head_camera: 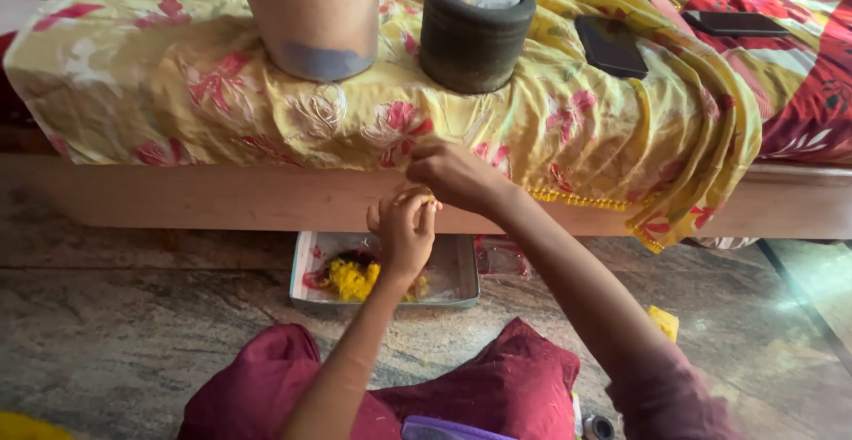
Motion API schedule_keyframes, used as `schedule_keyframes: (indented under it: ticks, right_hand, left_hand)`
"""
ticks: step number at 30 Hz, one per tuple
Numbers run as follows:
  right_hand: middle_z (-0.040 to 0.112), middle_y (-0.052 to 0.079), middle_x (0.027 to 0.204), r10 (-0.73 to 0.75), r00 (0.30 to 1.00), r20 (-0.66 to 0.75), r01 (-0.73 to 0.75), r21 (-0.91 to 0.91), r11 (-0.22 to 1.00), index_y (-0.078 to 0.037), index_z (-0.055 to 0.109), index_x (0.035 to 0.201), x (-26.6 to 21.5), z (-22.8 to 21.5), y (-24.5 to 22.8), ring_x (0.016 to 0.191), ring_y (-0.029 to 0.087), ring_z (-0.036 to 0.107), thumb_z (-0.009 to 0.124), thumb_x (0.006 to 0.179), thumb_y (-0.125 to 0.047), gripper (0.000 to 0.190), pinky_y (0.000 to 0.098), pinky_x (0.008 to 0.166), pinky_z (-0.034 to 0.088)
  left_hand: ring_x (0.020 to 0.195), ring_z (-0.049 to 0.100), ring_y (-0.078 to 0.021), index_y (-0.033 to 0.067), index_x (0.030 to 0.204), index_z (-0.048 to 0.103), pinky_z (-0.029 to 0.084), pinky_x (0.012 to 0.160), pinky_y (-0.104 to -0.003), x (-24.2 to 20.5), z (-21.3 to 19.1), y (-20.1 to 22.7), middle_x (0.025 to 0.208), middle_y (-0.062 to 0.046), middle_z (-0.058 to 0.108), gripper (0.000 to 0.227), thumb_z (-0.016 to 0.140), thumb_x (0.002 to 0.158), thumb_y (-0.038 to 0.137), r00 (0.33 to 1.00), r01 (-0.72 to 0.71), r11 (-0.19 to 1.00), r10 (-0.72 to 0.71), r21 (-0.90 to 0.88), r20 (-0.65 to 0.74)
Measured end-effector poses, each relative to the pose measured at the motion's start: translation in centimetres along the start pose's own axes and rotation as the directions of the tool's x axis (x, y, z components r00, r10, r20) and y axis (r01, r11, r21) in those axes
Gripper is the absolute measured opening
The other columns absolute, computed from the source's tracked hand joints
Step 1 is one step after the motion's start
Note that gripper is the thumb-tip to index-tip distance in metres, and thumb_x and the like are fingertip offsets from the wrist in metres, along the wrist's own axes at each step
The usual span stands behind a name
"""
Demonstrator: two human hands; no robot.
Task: The recorder is creating a yellow wool-based handicraft or decoration by winding and cutting wool.
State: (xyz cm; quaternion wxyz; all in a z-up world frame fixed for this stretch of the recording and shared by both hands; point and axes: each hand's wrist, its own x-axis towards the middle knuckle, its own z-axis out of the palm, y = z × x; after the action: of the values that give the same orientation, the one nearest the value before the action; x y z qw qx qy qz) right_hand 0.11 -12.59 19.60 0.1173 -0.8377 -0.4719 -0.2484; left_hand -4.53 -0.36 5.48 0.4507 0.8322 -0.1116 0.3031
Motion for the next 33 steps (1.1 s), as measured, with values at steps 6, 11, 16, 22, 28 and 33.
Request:
schedule_keyframes:
  ticks: [6,11,16,22,28,33]
  right_hand:
    - [0.071,0.013,0.083,0.007,0.859,0.511,0.107,-0.193,0.975,-0.005,0.072,0.074,2.3,4.1,2.4,0.08,0.023,0.07,0.066,0.088,-0.006,0.015,0.0375,0.074,0.058]
    - [0.072,0.016,0.081,0.007,0.901,0.434,-0.001,-0.013,1.0,-0.004,0.076,0.07,1.0,0.2,0.0,0.079,0.028,0.07,0.073,0.08,-0.006,0.012,0.0415,0.072,0.057]
    - [0.076,0.014,0.095,0.308,0.938,-0.161,-0.26,0.261,0.929,-0.001,0.076,0.094,-4.6,0.1,-3.4,0.081,0.029,0.074,0.074,0.084,0.0,0.011,0.038,0.073,0.06]
    - [0.074,0.016,0.082,0.548,0.836,-0.026,-0.502,0.369,0.782,0.002,0.073,0.091,-6.8,2.7,-3.7,0.07,0.027,0.074,0.073,0.08,0.002,0.011,0.036,0.065,0.057]
    - [0.076,0.016,0.082,0.639,0.765,0.076,-0.614,0.386,0.689,-0.003,0.077,0.1,-7.9,1.8,-4.0,0.066,0.024,0.075,0.075,0.085,-0.005,0.016,0.0375,0.064,0.058]
    - [0.072,0.016,0.101,0.253,0.967,-0.034,-0.248,0.098,0.964,0.002,0.073,0.11,-7.0,-2.5,-5.0,0.09,0.03,0.071,0.065,0.079,0.007,0.033,0.0397,0.078,0.059]
  left_hand:
    - [0.117,0.052,-0.025,0.0181,0.086,0.08,0.022,0.108,-0.053,0.2,-1.7,3.2,0.107,0.003,0.071,0.013,0.074,0.088,0.029,0.982,0.092,0.987,-0.069,0.13,-0.174]
    - [0.122,0.049,-0.027,0.0161,0.085,0.079,0.018,0.111,-0.056,0.2,-1.7,3.1,0.108,0.003,0.073,0.012,0.073,0.087,0.027,0.971,-0.039,0.979,0.085,0.202,-0.222]
    - [0.101,0.064,-0.0226,0.0132,0.086,0.081,0.039,0.097,-0.043,1.1,-2.3,3.0,0.102,0.002,0.079,0.014,0.074,0.086,0.025,0.973,0.216,0.972,-0.222,-0.09,-0.06]
    - [0.103,0.07,-0.0147,-0.0007,0.09,0.081,0.051,0.089,-0.027,0.4,1.6,-0.4,0.108,-0.009,0.077,0.016,0.07,0.086,0.01,0.838,0.474,0.462,-0.497,-0.749,0.225]
    - [0.096,0.072,-0.0169,0.0051,0.087,0.081,0.053,0.087,-0.03,1.2,-1.8,2.0,0.101,-0.004,0.077,0.016,0.07,0.087,0.017,0.891,0.441,0.711,-0.421,-0.548,0.17]
    - [0.106,0.062,-0.0209,0.0145,0.087,0.083,0.038,0.098,-0.041,0.7,-2.0,2.3,0.101,0.004,0.077,0.015,0.073,0.086,0.026,0.983,0.181,0.976,-0.182,-0.121,0.002]
